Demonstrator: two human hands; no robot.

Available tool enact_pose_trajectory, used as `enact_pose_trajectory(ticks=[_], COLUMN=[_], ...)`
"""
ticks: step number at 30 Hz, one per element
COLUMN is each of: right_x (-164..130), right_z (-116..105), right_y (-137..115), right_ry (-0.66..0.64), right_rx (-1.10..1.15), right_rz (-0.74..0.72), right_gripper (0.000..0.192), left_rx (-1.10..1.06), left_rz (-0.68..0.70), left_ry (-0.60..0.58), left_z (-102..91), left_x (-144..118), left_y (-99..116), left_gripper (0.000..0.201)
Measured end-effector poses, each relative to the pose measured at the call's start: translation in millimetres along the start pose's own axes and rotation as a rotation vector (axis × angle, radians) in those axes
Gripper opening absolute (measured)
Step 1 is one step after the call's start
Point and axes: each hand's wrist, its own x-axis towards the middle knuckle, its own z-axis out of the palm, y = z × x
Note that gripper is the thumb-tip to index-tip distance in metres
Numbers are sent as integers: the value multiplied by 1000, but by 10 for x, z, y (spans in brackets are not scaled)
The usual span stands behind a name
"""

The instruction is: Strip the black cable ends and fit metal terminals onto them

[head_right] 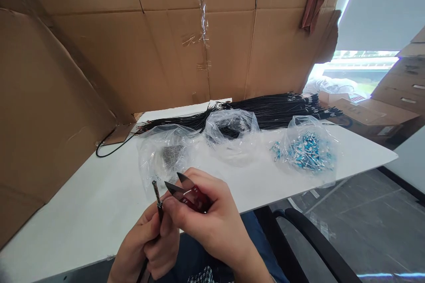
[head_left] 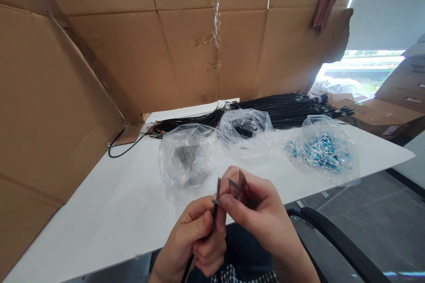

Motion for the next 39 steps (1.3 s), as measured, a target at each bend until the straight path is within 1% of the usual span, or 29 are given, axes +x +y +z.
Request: enact_pose_trajectory(ticks=[3, 6, 9, 12, 15, 17, 19, 21, 23, 25, 29, 32, 34, 36, 38, 39], right_x=[-4, -20, -25, -15, -5, -9, -23, -38, -43, -31, 41, 110, 152, 191, 237, 263], right_z=[15, 34, 32, 21, 19, 22, 28, 35, 46, 61, 65, 6, -56, -115, -162, -182], right_y=[4, -7, -26, -45, -59, -65, -67, -63, -52, -31, 36, 99, 139, 181, 233, 264], right_ry=[-26, -20, -23, -42, -65, -66, -29, 56, 140, 186, 228, 231, 229, 192, 105, 51], right_rx=[81, 151, 136, 171, 287, 313, 262, 152, 43, -7, -60, -171, -237, -267, -292, -320], right_rz=[41, 102, 74, 48, 105, 134, 139, 126, 120, 124, 97, 74, 71, 62, 34, 6], right_gripper=[5, 17, 11, 13, 18, 18, 15, 10, 10, 13, 11, 14, 18, 29, 40, 41], left_rx=[-21, -35, -44, -43, -34, -25, -14, 0, 20, 34, 30, 21, -4, -46, -79, -82], left_rz=[-18, -24, -26, -39, -46, -39, -22, -4, 13, 36, 72, 102, 118, 119, 120, 121], left_ry=[-7, -8, -5, -6, -2, 4, 15, 31, 51, 88, 166, 204, 271, 383, 482, 510], left_z=[-11, -16, -17, -20, -25, -25, -19, -8, 5, 14, 10, 7, 17, 31, 34, 28], left_x=[5, 2, -5, -10, -8, -2, 9, 26, 50, 80, 142, 172, 181, 184, 185, 185], left_y=[6, 17, 16, 5, -8, -10, -2, 13, 27, 36, 43, 64, 91, 125, 159, 174], left_gripper=[24, 23, 22, 22, 22, 22, 23, 23, 23, 23, 27, 29, 29, 29, 29, 29])
